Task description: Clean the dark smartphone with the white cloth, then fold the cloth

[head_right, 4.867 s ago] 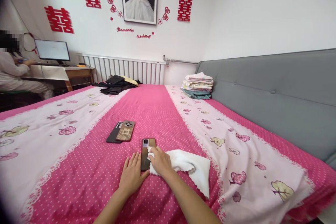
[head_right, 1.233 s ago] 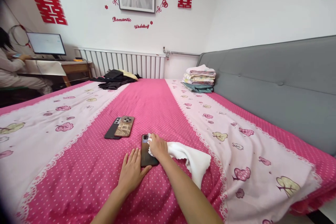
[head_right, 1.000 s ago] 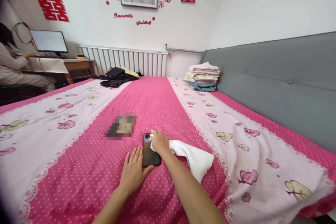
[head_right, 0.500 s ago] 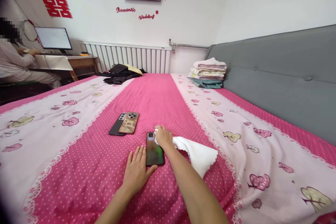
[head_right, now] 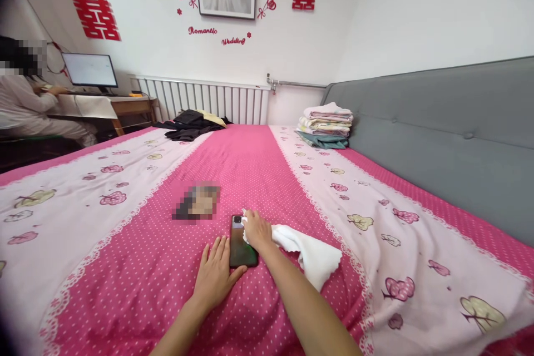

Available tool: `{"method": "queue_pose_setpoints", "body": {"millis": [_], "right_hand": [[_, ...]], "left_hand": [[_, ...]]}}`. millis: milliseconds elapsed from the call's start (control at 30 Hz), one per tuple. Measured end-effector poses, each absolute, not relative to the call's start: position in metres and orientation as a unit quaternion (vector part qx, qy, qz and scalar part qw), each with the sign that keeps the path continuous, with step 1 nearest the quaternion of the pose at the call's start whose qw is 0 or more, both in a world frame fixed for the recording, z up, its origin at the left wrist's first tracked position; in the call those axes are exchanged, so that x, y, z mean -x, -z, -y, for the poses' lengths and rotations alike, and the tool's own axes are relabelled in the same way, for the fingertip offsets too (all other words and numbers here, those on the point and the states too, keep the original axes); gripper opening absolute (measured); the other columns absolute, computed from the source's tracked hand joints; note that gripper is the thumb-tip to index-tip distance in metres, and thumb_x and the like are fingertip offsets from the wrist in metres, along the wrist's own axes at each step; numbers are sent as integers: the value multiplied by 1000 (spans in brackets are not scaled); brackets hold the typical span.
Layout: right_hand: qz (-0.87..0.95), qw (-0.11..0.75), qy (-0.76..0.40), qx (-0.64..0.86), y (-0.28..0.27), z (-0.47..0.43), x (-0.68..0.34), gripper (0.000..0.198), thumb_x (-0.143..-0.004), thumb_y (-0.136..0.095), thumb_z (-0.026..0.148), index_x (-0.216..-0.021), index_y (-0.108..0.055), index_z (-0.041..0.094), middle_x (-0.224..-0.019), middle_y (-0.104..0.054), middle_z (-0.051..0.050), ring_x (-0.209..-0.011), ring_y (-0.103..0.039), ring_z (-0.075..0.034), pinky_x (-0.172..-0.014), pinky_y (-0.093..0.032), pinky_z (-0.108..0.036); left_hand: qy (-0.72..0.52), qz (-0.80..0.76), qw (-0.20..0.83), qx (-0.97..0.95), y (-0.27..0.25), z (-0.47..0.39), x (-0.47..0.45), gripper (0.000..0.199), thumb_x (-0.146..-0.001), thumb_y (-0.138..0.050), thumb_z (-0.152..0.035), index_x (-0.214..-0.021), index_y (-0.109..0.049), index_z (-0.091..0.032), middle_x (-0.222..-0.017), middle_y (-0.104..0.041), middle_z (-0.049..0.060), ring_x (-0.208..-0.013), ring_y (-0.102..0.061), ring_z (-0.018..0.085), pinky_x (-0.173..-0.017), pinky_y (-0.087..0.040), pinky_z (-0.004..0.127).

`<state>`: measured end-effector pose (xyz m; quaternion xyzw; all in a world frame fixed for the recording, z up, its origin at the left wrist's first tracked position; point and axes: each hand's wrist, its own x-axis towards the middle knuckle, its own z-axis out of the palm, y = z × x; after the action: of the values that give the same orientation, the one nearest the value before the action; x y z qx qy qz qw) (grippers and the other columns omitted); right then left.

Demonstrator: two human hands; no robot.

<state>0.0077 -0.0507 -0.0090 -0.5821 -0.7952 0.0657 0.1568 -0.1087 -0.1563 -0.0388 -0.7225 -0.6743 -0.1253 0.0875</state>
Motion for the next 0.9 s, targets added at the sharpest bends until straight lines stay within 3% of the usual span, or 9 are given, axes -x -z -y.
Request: {"method": "queue_pose_setpoints", "body": {"millis": [900], "right_hand": [[835, 193, -49, 512, 11, 145, -33, 17, -89, -43, 30, -103, -52, 26, -99, -59, -1, -88, -59, -19, -62, -36, -26]], "left_hand": [[144, 657, 128, 729, 47, 152, 116, 64, -81, -46, -48, -128, -48, -5, -133, -47, 18, -126, -40, 32, -103, -30, 50]]}}
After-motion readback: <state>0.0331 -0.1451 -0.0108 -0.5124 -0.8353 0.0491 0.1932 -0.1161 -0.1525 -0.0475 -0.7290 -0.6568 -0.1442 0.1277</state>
